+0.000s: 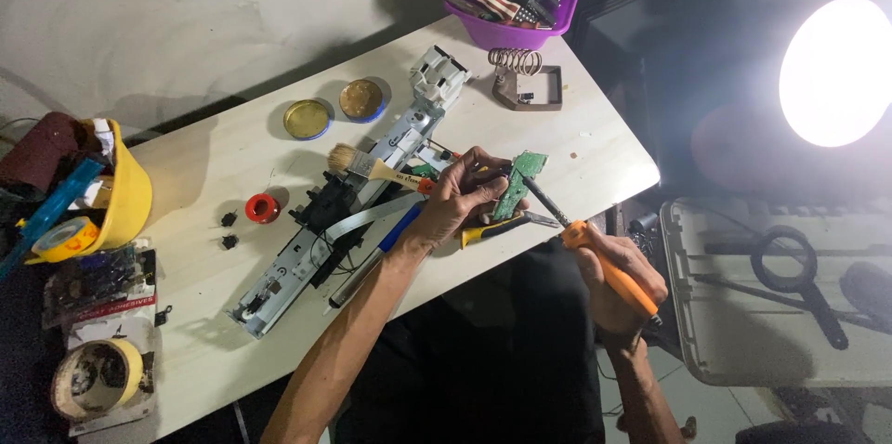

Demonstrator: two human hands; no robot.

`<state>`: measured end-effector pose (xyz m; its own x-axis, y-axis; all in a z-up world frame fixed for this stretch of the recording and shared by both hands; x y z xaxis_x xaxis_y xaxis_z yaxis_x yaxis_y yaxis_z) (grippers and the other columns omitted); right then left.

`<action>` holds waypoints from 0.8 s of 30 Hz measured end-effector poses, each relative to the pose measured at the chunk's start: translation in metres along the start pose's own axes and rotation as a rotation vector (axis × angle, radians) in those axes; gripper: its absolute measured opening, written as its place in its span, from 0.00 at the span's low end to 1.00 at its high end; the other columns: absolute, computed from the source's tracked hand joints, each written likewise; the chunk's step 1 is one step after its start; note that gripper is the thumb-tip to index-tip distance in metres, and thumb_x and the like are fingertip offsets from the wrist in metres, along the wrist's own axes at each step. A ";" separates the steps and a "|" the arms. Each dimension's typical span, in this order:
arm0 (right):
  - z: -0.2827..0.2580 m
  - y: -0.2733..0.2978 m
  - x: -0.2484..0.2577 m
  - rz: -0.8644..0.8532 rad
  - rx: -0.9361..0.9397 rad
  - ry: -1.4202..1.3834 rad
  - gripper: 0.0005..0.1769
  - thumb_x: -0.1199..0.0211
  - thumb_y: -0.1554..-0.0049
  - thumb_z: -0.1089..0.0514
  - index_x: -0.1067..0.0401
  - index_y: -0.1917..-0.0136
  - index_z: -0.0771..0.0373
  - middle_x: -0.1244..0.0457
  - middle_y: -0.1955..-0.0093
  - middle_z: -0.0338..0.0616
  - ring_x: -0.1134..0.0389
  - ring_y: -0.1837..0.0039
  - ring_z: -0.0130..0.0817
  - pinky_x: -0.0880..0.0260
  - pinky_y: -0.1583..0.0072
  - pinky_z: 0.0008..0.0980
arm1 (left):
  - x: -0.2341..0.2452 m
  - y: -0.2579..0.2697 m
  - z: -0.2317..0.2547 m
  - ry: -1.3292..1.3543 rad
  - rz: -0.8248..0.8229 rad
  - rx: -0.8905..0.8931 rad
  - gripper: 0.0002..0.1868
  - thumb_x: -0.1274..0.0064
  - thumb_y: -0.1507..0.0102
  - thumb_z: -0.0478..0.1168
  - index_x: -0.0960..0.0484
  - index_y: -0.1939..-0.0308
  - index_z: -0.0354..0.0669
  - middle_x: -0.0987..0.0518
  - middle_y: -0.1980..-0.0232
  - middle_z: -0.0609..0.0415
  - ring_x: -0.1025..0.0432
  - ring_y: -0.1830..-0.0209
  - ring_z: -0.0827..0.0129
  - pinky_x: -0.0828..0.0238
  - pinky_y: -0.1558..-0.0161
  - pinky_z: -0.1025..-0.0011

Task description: Soldering electronic components onto a circuit board at a workbench using a soldering iron.

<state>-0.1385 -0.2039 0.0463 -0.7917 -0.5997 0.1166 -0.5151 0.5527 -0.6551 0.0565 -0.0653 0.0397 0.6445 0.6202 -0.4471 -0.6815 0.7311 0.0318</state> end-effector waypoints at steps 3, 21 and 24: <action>0.007 0.001 0.004 -0.011 -0.003 0.011 0.15 0.25 0.51 0.68 0.19 0.49 0.72 0.30 0.61 0.58 0.28 0.61 0.37 0.30 0.61 0.32 | 0.015 -0.010 -0.019 -0.032 -0.006 -0.020 0.09 0.42 0.36 0.36 0.23 0.53 0.46 0.17 0.61 0.54 0.28 0.66 0.84 0.27 0.65 0.87; 0.000 -0.005 0.001 -0.009 0.003 -0.059 0.14 0.31 0.46 0.70 0.22 0.46 0.76 0.31 0.61 0.60 0.28 0.63 0.39 0.29 0.63 0.30 | -0.007 0.004 0.003 -0.055 -0.009 -0.058 0.08 0.41 0.35 0.37 0.23 0.53 0.46 0.16 0.55 0.52 0.25 0.54 0.78 0.25 0.54 0.79; 0.001 -0.001 0.000 -0.019 0.051 0.001 0.16 0.29 0.48 0.70 0.22 0.46 0.79 0.31 0.62 0.62 0.28 0.63 0.43 0.30 0.64 0.31 | -0.009 0.006 0.007 -0.041 -0.014 -0.060 0.09 0.42 0.35 0.35 0.23 0.53 0.45 0.16 0.55 0.53 0.26 0.53 0.77 0.25 0.50 0.76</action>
<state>-0.1380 -0.2051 0.0465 -0.7822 -0.6093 0.1299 -0.5128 0.5112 -0.6897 0.0491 -0.0642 0.0504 0.6669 0.6222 -0.4100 -0.6912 0.7221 -0.0287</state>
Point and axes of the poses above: each hand's wrist, its own y-axis away from the middle knuckle, its own x-axis out of the back of the hand, z = x × y, the point moved 10 cm from there along -y, towards the middle knuckle
